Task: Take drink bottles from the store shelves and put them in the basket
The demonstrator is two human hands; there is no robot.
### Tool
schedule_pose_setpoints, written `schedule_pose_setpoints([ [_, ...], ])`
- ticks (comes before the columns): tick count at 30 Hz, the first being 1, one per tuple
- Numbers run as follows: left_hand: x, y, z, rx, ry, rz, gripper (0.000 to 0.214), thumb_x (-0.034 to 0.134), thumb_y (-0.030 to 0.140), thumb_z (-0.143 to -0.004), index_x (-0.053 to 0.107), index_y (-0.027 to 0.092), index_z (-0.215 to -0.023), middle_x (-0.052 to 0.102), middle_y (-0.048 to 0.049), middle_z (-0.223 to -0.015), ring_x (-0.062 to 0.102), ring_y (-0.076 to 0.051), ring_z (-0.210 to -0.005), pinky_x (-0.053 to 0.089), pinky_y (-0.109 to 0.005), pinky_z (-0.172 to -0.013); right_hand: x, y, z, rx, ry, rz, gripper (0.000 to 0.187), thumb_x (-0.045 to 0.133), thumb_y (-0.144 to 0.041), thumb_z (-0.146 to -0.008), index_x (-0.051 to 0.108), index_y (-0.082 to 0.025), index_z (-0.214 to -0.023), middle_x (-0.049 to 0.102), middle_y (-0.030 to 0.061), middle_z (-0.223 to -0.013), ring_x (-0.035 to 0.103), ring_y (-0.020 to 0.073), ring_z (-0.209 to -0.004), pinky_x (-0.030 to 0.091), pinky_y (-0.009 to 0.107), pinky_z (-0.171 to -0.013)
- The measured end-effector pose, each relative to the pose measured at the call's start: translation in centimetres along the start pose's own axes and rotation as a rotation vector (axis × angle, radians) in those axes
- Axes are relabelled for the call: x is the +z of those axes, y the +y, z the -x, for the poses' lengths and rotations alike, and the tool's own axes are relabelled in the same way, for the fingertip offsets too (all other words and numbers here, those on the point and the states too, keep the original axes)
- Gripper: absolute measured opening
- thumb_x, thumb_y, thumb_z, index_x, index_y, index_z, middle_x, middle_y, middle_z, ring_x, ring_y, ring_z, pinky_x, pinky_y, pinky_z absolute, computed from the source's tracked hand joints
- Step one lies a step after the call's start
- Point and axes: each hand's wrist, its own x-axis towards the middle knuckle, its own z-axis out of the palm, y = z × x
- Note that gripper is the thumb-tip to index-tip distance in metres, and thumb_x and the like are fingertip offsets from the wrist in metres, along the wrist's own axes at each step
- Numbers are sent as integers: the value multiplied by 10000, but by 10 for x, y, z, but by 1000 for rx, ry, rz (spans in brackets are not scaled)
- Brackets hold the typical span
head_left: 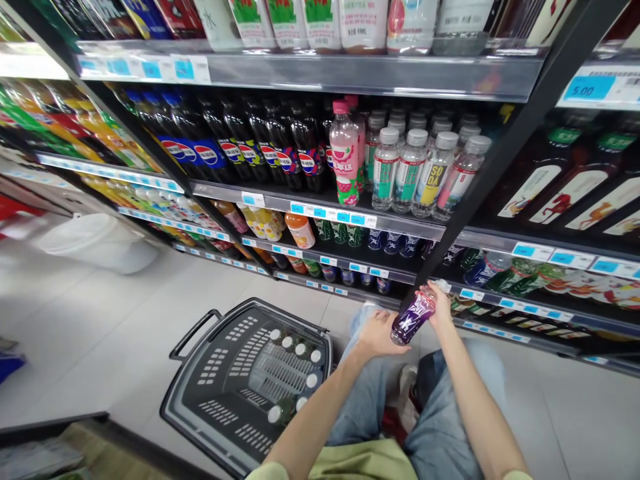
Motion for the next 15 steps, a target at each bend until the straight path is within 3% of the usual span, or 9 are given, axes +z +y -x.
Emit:
schedule_pose_setpoints([
  [9,-1,10,-1,-38,41,-28,793,875,619,-643,647,172,-1258,745,-128,-1171,682,-353,-1124,443,-470,-1114,12,-4,14,-64,-279,-27,267,863,-332,-717,692,-171,-843,815,77,-931,802,251,-756,690,357,-667],
  [15,3,1,0,-11,75,-26,780,870,632,-637,657,182,-1237,756,-110,-1129,698,-343,-1099,468,-471,-1097,16,5,9,-57,-225,-46,235,832,-324,-706,673,-174,-794,776,36,-761,771,228,-647,659,325,-572],
])
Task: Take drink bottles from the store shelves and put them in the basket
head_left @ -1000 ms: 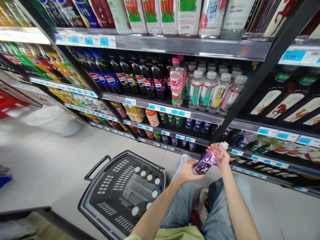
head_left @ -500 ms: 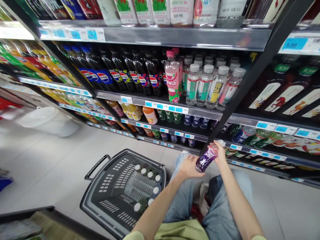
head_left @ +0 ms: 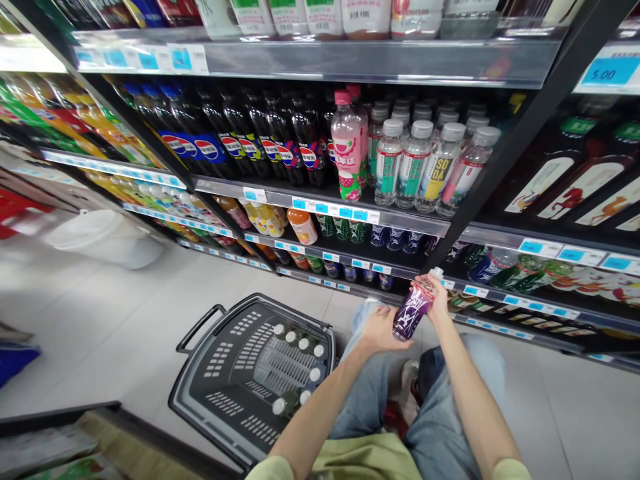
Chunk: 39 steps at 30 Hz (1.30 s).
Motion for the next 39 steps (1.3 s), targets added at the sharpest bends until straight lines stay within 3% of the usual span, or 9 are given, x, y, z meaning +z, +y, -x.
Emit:
schedule_pose_setpoints([
  [5,7,-1,-1,21,62,7,778,869,642,-619,669,187,-1217,760,-115,-1128,706,-352,-1082,483,-477,-1086,0,3,-5,-5,47,6,221,820,-314,-704,671,-178,-796,777,34,-739,766,224,-626,651,314,-549],
  [17,5,-3,-1,27,61,37,800,875,637,-607,673,160,-1216,759,-138,-1086,714,-366,-1064,493,-510,-1075,-2,5,-3,-42,45,17,223,817,-325,-699,682,-179,-800,783,34,-751,770,224,-631,660,321,-569],
  [25,-14,-17,6,0,-19,255,766,893,550,-614,680,193,-1258,768,-106,-1135,720,-341,-1115,537,-468,-1057,2,6,5,80,-150,-45,297,849,-413,-740,695,-206,-886,819,60,-960,811,264,-816,691,373,-660],
  [33,-15,-20,4,18,-32,239,495,845,506,-669,742,197,-1042,789,-88,-985,747,-332,-1025,556,-440,-1018,10,19,1,92,46,-65,234,782,-381,-794,631,-206,-831,771,21,-748,770,218,-622,667,332,-562],
  [39,-7,-20,7,-20,144,233,823,878,481,-627,641,217,-1369,756,-117,-1241,711,-338,-1164,559,-473,-1065,9,19,-2,89,209,-87,191,772,-315,-777,625,-203,-826,772,9,-724,749,195,-576,637,290,-501],
])
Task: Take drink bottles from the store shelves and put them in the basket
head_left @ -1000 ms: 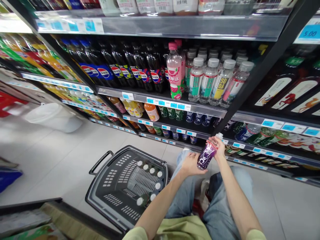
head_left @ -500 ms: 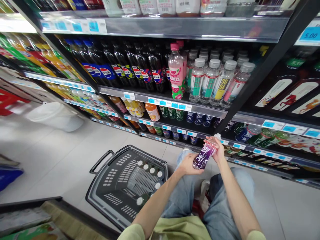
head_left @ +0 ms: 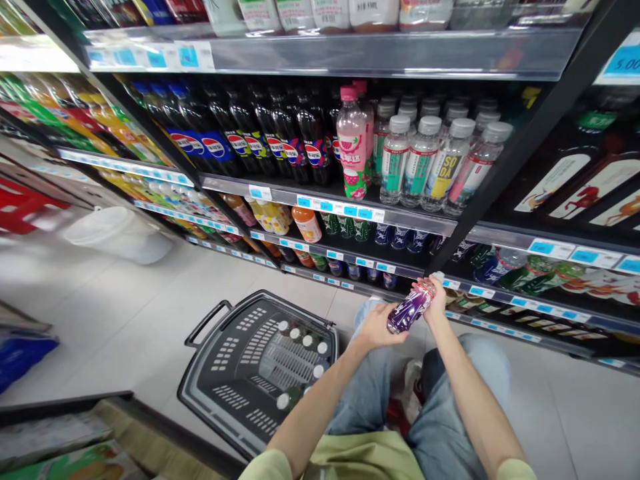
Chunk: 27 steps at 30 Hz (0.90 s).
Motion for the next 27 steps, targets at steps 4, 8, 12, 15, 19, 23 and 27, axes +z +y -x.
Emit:
schedule_pose_setpoints([
  [4,4,1,1,54,-28,-36,1047,930,548,-570,551,197,-1481,714,-138,-1343,681,-353,-1223,546,-510,-1103,-2,-2,-1,-59,-9,16,223,801,-324,-777,624,-204,-840,775,4,-740,755,193,-590,640,283,-508],
  [8,8,1,0,61,-81,-73,1143,923,537,-587,456,204,-1575,696,-131,-1385,675,-355,-1251,544,-514,-1115,-4,-4,0,-90,-76,28,260,833,-334,-768,625,-202,-850,779,8,-773,772,201,-632,661,293,-555],
  [12,7,3,0,47,-106,-27,1141,908,528,-615,427,193,-1594,667,-147,-1440,650,-363,-1309,509,-517,-1155,-5,-8,2,-89,-129,43,282,851,-351,-758,624,-208,-844,776,0,-771,772,195,-635,662,289,-566],
  [15,0,6,2,47,-141,57,1069,867,562,-684,420,216,-1591,600,-152,-1532,612,-356,-1365,465,-519,-1193,-3,-11,8,-91,-162,48,306,869,-355,-722,640,-205,-860,783,8,-782,773,202,-636,662,298,-572],
  [19,-8,12,13,-17,-75,273,578,549,495,-981,516,204,-1480,665,-136,-1418,662,-262,-1252,492,-461,-1146,1,-10,23,-86,-318,124,399,913,-355,-667,653,-207,-931,770,18,-761,768,239,-622,651,342,-559],
  [23,-22,15,35,-155,95,396,456,446,466,-1033,576,185,-1368,688,-129,-1241,660,-240,-1111,537,-399,-1024,1,-3,49,-10,-538,221,483,935,-333,-675,628,-238,-1036,725,-17,-697,746,241,-602,619,338,-549],
  [27,-58,25,53,-201,158,401,533,521,539,-1001,575,171,-1382,656,-99,-1099,624,-227,-1003,535,-335,-877,-2,6,78,88,-800,375,572,944,-320,-680,535,-278,-1078,723,-36,-796,725,204,-637,592,307,-584],
])
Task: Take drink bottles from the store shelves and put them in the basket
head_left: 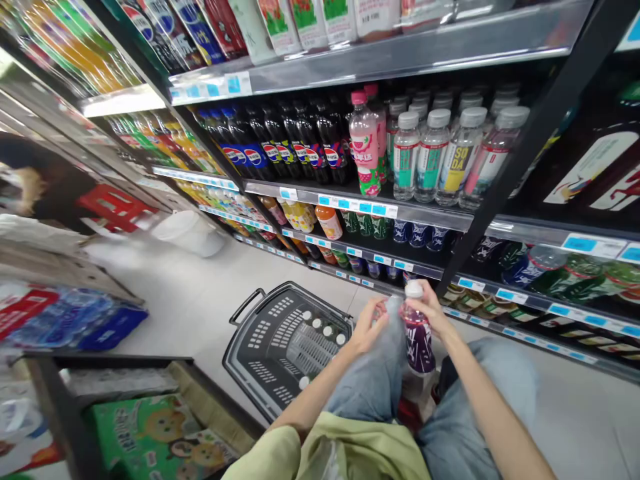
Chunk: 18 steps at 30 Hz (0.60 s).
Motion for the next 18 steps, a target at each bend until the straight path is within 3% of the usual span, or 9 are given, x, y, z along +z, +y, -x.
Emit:
schedule_pose_setpoints([
  [4,-31,35,-1,-65,-144,-59,602,600,568,-958,563,192,-1427,646,-31,-956,609,-172,-834,480,-241,-670,17,12,14,-45,-252,338,535,917,-269,-674,506,-264,-1016,679,-45,-940,623,114,-651,499,221,-574],
  [7,-40,53,0,-91,-285,-294,368,679,476,-921,705,212,-1177,636,20,-785,585,-141,-697,460,-235,-681,25,25,20,-58,-384,539,490,859,-219,-680,497,-254,-1010,615,-67,-868,526,89,-606,416,206,-535],
  [9,-37,54,6,-70,-325,-391,237,706,421,-898,722,216,-1015,680,8,-804,630,-158,-739,480,-252,-755,27,34,20,-52,-427,602,486,828,-181,-660,483,-255,-994,568,-90,-795,488,86,-587,381,208,-533],
  [13,-25,40,28,-67,-217,-359,193,667,344,-906,699,220,-1050,753,-41,-1008,695,-199,-901,513,-294,-884,26,47,19,-51,-455,681,503,781,-129,-626,469,-258,-999,524,-114,-749,446,79,-573,326,212,-534],
  [18,-17,32,41,-96,-69,-274,199,694,205,-767,739,203,-961,751,-47,-966,691,-194,-877,527,-308,-874,28,59,22,-41,-500,779,568,760,-113,-650,446,-262,-1100,557,-109,-746,507,111,-609,340,222,-547],
])
